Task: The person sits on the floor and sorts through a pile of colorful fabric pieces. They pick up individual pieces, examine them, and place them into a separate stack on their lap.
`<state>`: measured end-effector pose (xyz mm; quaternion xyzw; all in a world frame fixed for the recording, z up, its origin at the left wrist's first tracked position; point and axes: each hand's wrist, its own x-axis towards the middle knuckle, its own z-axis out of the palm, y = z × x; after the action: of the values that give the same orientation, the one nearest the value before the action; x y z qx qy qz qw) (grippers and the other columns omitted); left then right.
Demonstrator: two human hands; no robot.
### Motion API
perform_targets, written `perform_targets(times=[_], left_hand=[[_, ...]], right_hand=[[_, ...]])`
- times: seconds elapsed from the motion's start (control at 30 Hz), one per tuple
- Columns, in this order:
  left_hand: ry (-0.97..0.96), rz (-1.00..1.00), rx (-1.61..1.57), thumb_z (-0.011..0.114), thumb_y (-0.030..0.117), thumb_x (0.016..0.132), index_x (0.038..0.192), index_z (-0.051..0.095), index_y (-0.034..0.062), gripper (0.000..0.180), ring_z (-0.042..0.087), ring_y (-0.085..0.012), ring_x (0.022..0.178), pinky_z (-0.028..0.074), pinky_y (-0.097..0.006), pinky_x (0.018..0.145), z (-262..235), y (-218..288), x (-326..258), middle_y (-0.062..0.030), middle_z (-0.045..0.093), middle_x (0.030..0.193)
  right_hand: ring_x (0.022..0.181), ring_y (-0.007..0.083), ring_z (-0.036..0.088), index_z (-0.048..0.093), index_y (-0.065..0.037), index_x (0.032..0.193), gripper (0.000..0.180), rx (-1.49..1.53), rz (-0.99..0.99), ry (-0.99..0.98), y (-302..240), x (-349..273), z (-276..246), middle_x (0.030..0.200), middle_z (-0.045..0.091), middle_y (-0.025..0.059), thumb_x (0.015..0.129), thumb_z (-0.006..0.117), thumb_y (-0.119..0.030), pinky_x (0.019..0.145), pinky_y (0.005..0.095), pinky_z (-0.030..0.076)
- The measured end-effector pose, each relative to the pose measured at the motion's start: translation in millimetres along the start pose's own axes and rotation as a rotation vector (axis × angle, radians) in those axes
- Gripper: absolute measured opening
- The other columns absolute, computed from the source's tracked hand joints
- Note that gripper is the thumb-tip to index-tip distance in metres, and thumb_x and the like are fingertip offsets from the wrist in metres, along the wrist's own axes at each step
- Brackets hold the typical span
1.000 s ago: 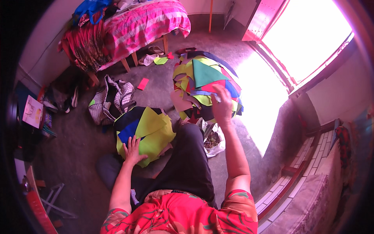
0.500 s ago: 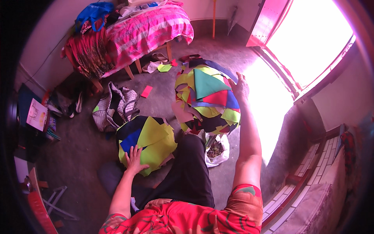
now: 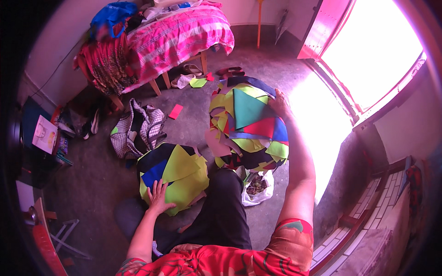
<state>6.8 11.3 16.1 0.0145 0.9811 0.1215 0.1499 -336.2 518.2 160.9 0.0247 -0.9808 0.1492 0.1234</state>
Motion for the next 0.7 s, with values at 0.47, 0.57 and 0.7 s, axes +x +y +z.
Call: perform_targets(times=[0.47, 0.57, 0.7], left_hand=[[0.006, 0.001, -0.028, 0.083, 0.044, 0.053, 0.142, 0.028, 0.0164, 0.108, 0.004, -0.0273, 0.142, -0.001, -0.057, 0.110, -1.7, 1.4, 2.8, -0.0061, 0.013, 0.152], [0.000, -0.001, -0.035, 0.084, 0.044, 0.052, 0.142, 0.028, 0.0166, 0.108, 0.004, -0.0274, 0.142, -0.001, -0.058, 0.110, -2.8, 2.0, 4.1, -0.0062, 0.013, 0.152], [0.001, 0.005, -0.025, 0.084, 0.043, 0.052, 0.141, 0.028, 0.0167, 0.109, 0.005, -0.0282, 0.142, 0.000, -0.058, 0.110, -2.1, -0.3, 3.6, -0.0071, 0.014, 0.152]], right_hand=[[0.087, 0.0364, 0.062, 0.063, -0.013, 0.101, 0.025, -0.095, -0.116, -0.113, 4.1, 14.2, -8.1, 0.094, 0.065, 0.0154, 0.080, 0.052, -0.021, 0.077, 0.0478, 0.047], [0.085, 0.0359, 0.063, 0.065, -0.016, 0.103, 0.026, -0.138, -0.110, 0.114, -1.7, 8.8, -3.0, 0.090, 0.066, 0.0133, 0.081, 0.053, -0.024, 0.078, 0.0473, 0.048], [0.089, 0.0326, 0.064, 0.066, -0.017, 0.109, 0.031, -0.144, 0.092, 0.083, -17.9, 4.9, -8.2, 0.093, 0.068, 0.0120, 0.083, 0.054, -0.028, 0.081, 0.0440, 0.049]])
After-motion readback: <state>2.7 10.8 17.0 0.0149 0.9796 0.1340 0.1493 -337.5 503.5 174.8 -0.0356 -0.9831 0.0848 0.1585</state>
